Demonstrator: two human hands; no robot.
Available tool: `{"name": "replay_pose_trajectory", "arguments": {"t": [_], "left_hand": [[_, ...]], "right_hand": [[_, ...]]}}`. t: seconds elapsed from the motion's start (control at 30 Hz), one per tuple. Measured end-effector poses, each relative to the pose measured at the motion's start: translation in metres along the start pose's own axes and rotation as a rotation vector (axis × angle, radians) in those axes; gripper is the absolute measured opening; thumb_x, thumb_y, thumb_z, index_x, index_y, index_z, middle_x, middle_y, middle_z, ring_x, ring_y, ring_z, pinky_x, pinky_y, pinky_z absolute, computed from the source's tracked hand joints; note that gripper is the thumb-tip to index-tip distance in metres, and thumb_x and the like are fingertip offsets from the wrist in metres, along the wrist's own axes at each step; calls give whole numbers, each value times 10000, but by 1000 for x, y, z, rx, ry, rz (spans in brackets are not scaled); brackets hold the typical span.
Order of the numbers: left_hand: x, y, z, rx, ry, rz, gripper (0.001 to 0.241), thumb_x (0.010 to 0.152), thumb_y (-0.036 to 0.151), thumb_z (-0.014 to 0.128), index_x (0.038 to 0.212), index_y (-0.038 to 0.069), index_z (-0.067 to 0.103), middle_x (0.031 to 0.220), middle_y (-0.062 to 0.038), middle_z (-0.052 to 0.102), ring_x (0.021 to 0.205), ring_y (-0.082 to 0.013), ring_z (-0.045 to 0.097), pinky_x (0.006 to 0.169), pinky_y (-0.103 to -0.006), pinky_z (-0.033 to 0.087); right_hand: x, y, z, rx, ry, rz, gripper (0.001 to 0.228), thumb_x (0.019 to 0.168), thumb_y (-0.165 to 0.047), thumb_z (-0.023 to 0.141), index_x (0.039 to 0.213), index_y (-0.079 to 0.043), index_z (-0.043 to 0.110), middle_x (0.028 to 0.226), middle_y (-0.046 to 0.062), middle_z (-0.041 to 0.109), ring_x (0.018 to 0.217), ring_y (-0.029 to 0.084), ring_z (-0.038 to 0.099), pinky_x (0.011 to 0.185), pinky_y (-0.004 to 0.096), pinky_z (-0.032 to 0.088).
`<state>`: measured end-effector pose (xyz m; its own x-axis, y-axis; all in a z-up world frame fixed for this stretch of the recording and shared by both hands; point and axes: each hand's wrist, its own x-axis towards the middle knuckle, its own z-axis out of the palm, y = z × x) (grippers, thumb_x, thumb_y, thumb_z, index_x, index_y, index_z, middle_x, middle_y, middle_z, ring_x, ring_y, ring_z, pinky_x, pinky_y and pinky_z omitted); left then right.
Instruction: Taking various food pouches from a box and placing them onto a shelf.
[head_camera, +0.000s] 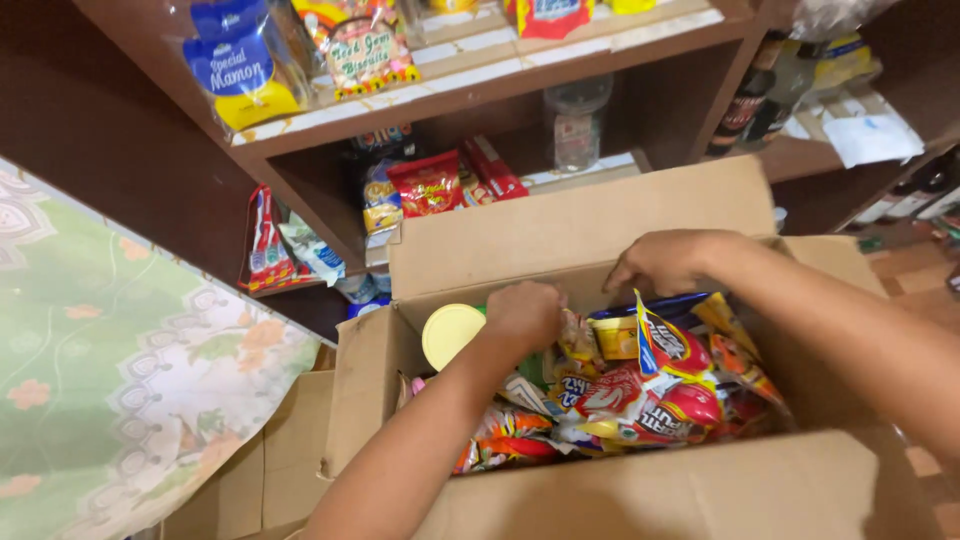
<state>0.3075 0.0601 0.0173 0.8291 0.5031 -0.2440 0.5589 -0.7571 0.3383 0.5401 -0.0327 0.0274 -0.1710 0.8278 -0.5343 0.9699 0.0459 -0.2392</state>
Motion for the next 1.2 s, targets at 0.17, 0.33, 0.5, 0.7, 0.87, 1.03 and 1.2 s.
{"name": "replay_pose_trajectory", "arguments": {"t": [0.17,0.33,0.5,0.7,0.87,1.03,1.2], "left_hand": [[31,-11,-16,28,4,-61,249,909,427,651,1032,289,817,1075,-103,760,1053,-325,705,930,-479,544],[6,-19,-37,6,-94,77,235,890,405,663,1076,318,777,993,-79,758,959,-320,703,844,-471,552],[7,-51,-22,-492,-82,207,332,851,109,660,1173,144,730,905,-90,783,805,-197,753,732,-347,598],[20,-50,5,-853,-4,234,308,859,140,784,1124,-9,736,950,-71,791,849,-127,752,759,-296,616],[19,-52,26,-1000,95,89,279,883,227,831,994,-24,782,878,-88,793,789,-116,726,708,-287,586],[17,-59,18,-981,115,71,225,864,179,821,909,-32,761,812,-71,786,746,-93,733,674,-274,591],[13,-67,5,-1032,146,47,177,925,159,760,994,-3,768,793,-15,736,687,-64,605,612,-265,496]], "right_hand": [[20,24,2,285,-37,-309,886,556,12,867,1385,-160,609,1361,60,670,1179,224,619,989,357,470],[7,-5,11,486,377,-170,103,857,-113,711,880,-95,810,817,37,819,769,159,804,734,318,626],[-6,-45,-9,560,967,-113,147,955,-217,746,951,-74,782,736,115,714,591,162,655,601,344,529],[15,-33,-3,588,1145,63,198,897,-278,825,937,-84,818,651,79,707,507,100,540,519,323,461],[16,-40,9,858,1067,0,173,927,-230,792,945,-60,809,712,45,749,596,37,610,561,258,504],[-4,-28,-5,1152,451,-236,329,797,-171,786,1110,-83,740,980,-19,811,864,35,725,781,248,601],[7,-26,20,813,67,-44,293,795,-147,846,1074,-68,803,971,33,850,873,101,746,827,296,605]]}}
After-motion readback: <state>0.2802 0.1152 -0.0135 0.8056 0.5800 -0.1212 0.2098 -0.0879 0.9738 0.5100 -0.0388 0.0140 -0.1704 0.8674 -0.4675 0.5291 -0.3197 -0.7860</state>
